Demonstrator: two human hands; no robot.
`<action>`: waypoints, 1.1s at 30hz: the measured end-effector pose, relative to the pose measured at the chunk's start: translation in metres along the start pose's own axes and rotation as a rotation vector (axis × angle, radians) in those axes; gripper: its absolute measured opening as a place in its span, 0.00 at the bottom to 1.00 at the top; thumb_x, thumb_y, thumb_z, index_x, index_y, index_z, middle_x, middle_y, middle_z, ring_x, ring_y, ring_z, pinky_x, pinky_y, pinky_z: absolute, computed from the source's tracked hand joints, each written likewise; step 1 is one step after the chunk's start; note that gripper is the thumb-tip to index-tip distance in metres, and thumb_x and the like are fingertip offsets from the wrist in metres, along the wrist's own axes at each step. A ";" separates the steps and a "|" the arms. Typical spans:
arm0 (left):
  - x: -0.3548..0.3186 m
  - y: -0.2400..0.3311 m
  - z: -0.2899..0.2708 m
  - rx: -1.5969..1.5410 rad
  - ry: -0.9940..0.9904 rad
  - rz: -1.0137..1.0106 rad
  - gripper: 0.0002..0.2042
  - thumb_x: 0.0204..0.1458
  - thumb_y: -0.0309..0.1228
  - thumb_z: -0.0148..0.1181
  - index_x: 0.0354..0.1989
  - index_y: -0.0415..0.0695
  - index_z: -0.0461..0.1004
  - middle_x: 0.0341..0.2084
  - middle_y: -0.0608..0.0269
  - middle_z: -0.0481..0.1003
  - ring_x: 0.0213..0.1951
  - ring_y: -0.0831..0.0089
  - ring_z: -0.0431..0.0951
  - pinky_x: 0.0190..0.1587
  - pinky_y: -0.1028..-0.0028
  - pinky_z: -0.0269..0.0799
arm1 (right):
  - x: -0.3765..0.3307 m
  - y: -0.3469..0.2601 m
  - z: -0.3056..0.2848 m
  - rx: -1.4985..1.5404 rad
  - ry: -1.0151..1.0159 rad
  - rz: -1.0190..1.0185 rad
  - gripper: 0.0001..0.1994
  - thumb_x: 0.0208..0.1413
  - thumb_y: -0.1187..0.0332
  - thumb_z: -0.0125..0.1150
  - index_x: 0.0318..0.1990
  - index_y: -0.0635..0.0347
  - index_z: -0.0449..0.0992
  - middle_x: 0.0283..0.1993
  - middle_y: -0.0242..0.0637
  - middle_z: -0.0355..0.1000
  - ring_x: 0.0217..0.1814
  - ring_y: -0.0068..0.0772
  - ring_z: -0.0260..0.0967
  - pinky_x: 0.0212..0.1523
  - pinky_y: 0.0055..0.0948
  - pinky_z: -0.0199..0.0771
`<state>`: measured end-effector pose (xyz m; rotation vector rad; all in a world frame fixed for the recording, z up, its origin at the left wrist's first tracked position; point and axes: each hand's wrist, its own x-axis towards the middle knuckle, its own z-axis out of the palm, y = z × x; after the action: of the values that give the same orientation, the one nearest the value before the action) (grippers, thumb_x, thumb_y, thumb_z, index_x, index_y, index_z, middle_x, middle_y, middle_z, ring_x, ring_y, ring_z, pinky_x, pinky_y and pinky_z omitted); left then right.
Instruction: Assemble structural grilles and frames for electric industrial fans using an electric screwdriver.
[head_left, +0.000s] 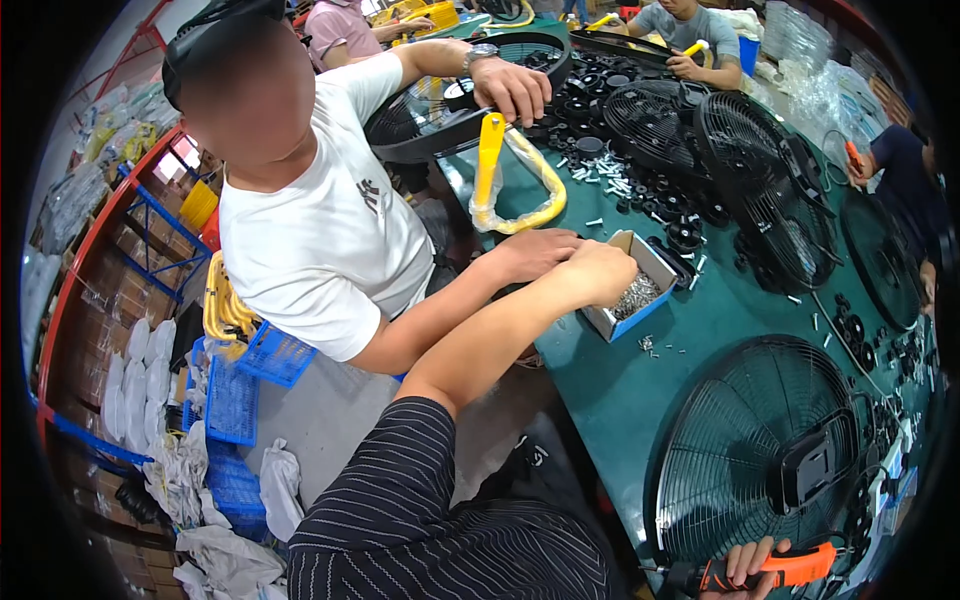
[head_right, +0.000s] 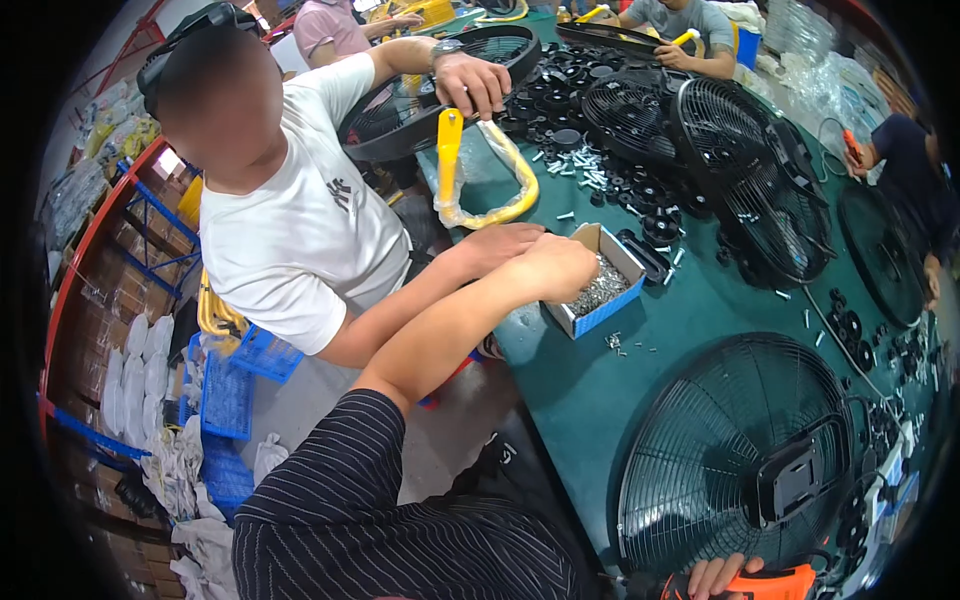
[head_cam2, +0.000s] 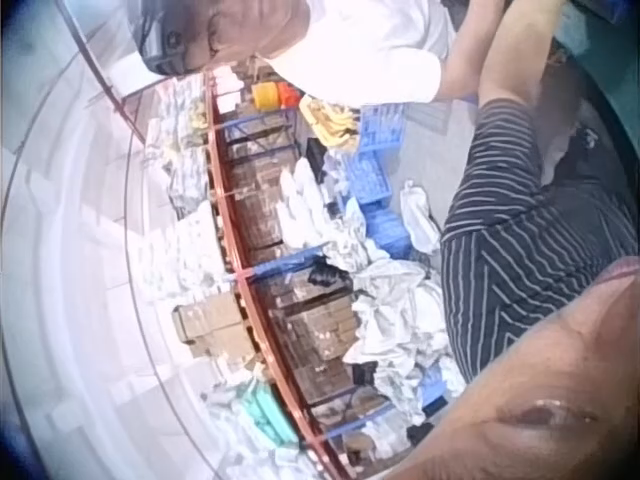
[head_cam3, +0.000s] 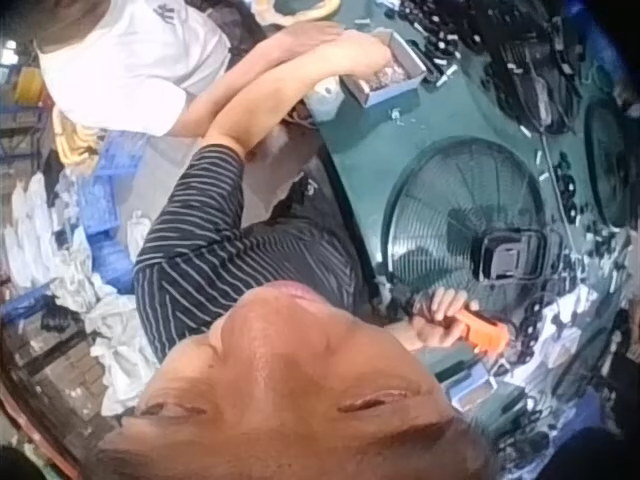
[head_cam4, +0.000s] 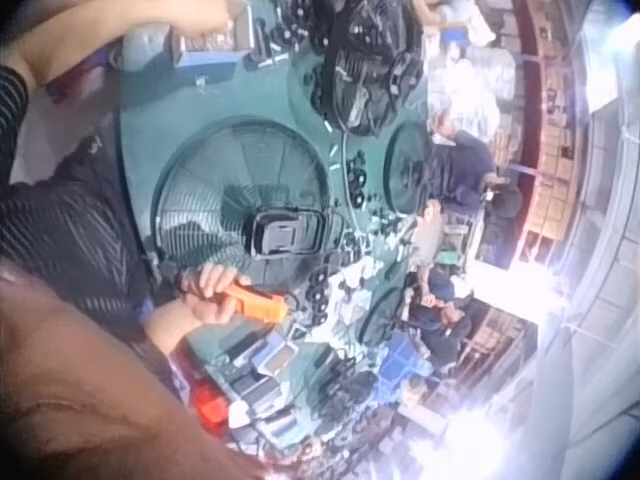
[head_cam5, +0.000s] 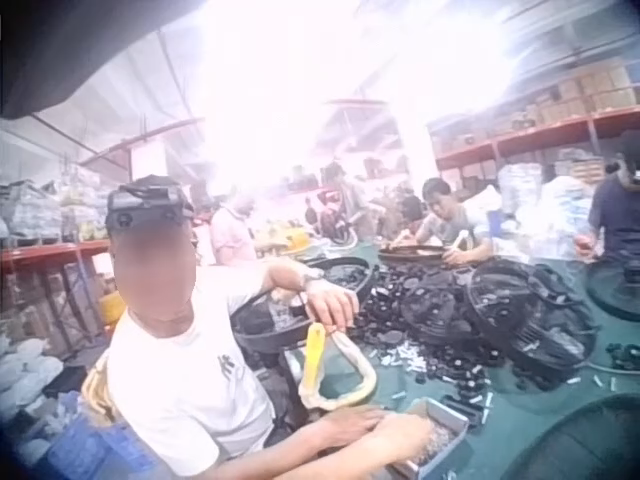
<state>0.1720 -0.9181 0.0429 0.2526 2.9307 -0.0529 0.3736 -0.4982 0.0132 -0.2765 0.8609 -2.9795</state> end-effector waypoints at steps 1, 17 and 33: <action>0.000 -0.001 -0.001 -0.031 0.031 0.002 0.08 0.41 0.25 0.62 0.31 0.41 0.82 0.31 0.50 0.81 0.37 0.58 0.83 0.37 0.61 0.78 | -0.002 -0.001 -0.002 -0.004 0.004 -0.008 0.20 0.58 0.68 0.60 0.56 0.63 0.66 0.31 0.33 0.61 0.26 0.24 0.57 0.30 0.25 0.58; -0.006 -0.004 0.020 -0.127 0.366 0.051 0.03 0.45 0.26 0.58 0.27 0.46 0.78 0.31 0.59 0.78 0.37 0.56 0.80 0.37 0.58 0.74 | -0.002 0.000 -0.001 0.015 0.006 -0.004 0.18 0.59 0.66 0.58 0.54 0.62 0.66 0.32 0.34 0.61 0.27 0.24 0.57 0.31 0.25 0.58; 0.003 0.115 0.045 -1.515 0.458 0.212 0.05 0.53 0.25 0.65 0.32 0.37 0.77 0.30 0.64 0.78 0.33 0.80 0.75 0.36 0.77 0.73 | -0.094 -0.094 -0.005 -0.762 0.408 -0.381 0.20 0.64 0.67 0.52 0.60 0.62 0.59 0.51 0.43 0.65 0.31 0.20 0.61 0.32 0.18 0.62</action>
<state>0.1978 -0.8066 -0.0034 0.2957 2.3629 2.2709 0.4676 -0.4090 0.0435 0.2007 2.1995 -2.9029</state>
